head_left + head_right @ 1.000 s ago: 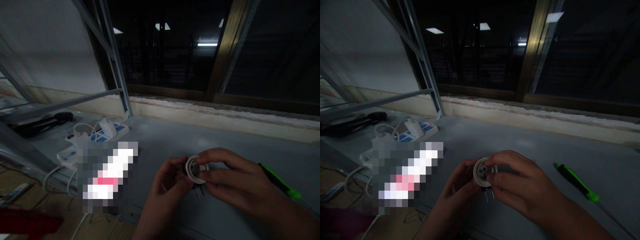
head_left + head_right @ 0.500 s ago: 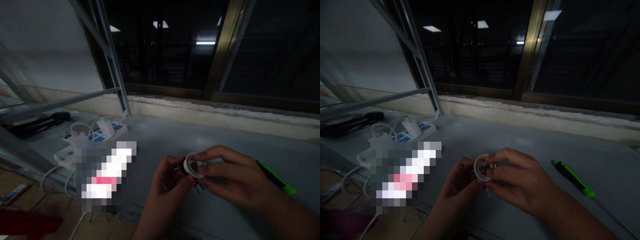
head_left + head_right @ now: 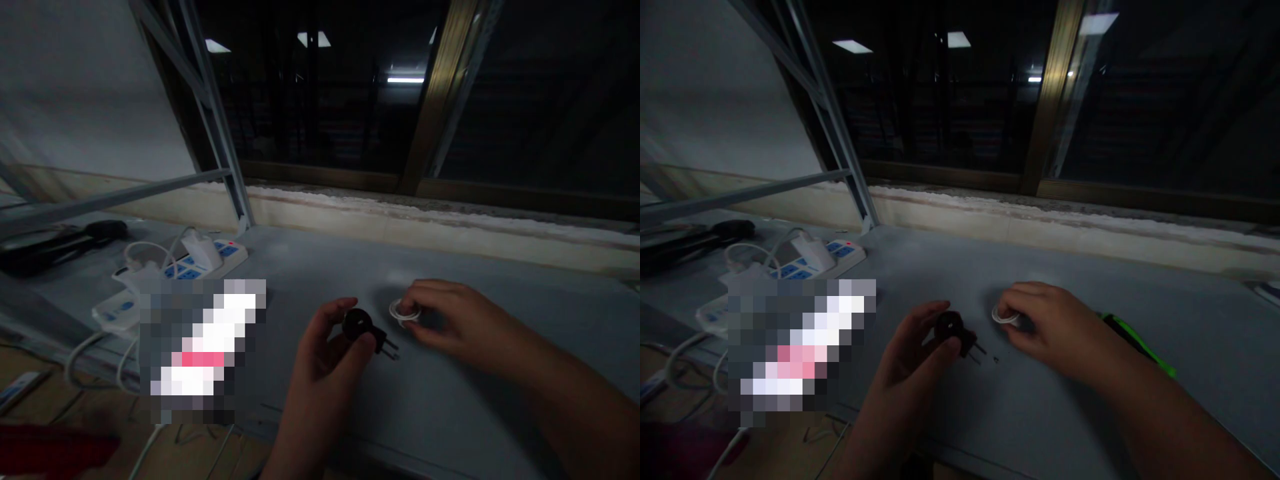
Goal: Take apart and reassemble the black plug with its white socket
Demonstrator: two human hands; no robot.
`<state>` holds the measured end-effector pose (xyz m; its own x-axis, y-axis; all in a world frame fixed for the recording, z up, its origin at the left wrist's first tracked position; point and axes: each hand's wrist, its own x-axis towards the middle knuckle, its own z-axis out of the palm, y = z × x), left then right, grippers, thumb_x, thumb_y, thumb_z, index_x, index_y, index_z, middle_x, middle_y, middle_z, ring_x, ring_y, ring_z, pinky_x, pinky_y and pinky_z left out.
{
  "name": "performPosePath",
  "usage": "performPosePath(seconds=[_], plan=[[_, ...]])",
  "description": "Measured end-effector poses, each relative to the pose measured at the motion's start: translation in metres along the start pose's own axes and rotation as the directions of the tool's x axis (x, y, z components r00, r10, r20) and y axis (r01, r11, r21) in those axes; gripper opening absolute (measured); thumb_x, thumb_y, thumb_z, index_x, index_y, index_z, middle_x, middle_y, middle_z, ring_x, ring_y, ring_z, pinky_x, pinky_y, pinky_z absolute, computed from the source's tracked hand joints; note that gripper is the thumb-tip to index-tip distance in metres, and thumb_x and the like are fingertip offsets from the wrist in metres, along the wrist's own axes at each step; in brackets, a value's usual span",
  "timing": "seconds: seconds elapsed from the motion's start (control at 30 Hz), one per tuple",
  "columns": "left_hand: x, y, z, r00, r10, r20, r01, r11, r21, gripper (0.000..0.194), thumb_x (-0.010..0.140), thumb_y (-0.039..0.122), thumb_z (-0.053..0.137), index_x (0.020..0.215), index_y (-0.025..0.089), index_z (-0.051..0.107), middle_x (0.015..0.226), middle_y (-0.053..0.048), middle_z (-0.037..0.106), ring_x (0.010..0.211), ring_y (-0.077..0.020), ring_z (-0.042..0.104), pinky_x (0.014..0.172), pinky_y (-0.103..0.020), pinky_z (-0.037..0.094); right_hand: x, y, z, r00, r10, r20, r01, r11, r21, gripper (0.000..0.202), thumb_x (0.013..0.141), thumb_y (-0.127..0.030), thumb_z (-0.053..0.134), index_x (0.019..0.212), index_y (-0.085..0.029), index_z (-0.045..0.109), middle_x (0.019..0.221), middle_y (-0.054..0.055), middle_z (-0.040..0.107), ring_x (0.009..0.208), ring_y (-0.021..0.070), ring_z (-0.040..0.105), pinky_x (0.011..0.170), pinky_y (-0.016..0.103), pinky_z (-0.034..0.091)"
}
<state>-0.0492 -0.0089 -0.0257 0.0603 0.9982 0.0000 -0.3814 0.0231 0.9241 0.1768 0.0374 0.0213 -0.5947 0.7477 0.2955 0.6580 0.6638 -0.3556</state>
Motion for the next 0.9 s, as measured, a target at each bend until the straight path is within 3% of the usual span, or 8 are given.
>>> performPosePath(seconds=[0.13, 0.33, 0.5, 0.63, 0.9], plan=[[-0.001, 0.000, -0.002, 1.000, -0.003, 0.025, 0.002, 1.000, 0.014, 0.032, 0.083, 0.030, 0.082, 0.112, 0.027, 0.067, 0.098, -0.001, 0.074, 0.093, -0.0150, 0.072, 0.082, -0.023, 0.052, 0.001, 0.002, 0.009, 0.992, 0.033, 0.121, -0.027, 0.999, -0.047, 0.015, 0.089, -0.008, 0.064, 0.092, -0.022, 0.068, 0.091, 0.001, 0.063, 0.084, 0.0167, 0.061, 0.075, 0.029, 0.046], [-0.002, 0.002, 0.001, 1.000, 0.015, 0.015, -0.015, 1.000, -0.020, 0.029, 0.082, 0.026, 0.083, 0.106, 0.025, 0.068, 0.095, 0.001, 0.072, 0.086, -0.0107, 0.069, 0.076, -0.019, 0.050, -0.004, -0.009, 0.007, 0.997, -0.024, 0.070, 0.025, 1.000, -0.017, 0.018, 0.088, -0.012, 0.073, 0.096, -0.028, 0.076, 0.107, 0.005, 0.057, 0.100, 0.0217, 0.058, 0.083, 0.033, 0.049], [-0.002, 0.003, 0.002, 0.999, -0.003, 0.032, 0.004, 0.999, -0.033, 0.029, 0.082, 0.025, 0.082, 0.106, 0.024, 0.066, 0.091, 0.002, 0.072, 0.084, -0.0098, 0.068, 0.075, -0.018, 0.049, -0.002, -0.018, 0.011, 0.980, -0.014, 0.197, 0.028, 0.998, -0.064, 0.016, 0.084, -0.011, 0.079, 0.085, -0.027, 0.077, 0.101, 0.003, 0.059, 0.099, 0.0223, 0.054, 0.085, 0.037, 0.044], [-0.002, 0.003, 0.002, 0.998, -0.014, 0.054, 0.016, 1.000, -0.027, 0.030, 0.082, 0.025, 0.082, 0.108, 0.024, 0.065, 0.090, 0.002, 0.073, 0.080, -0.0077, 0.065, 0.070, -0.016, 0.047, 0.002, -0.019, 0.017, 0.980, 0.012, 0.197, 0.003, 0.997, -0.079, 0.016, 0.083, -0.010, 0.081, 0.078, -0.023, 0.072, 0.093, 0.000, 0.061, 0.097, 0.0214, 0.053, 0.086, 0.038, 0.038], [-0.003, 0.003, 0.002, 0.998, -0.021, 0.053, 0.022, 1.000, -0.021, 0.031, 0.083, 0.025, 0.080, 0.109, 0.024, 0.064, 0.090, 0.001, 0.073, 0.081, -0.0089, 0.065, 0.071, -0.017, 0.047, 0.000, -0.020, 0.018, 0.972, 0.054, 0.227, -0.031, 0.994, -0.100, 0.016, 0.087, -0.010, 0.076, 0.093, -0.025, 0.073, 0.095, -0.002, 0.070, 0.097, 0.0204, 0.061, 0.094, 0.041, 0.038]])
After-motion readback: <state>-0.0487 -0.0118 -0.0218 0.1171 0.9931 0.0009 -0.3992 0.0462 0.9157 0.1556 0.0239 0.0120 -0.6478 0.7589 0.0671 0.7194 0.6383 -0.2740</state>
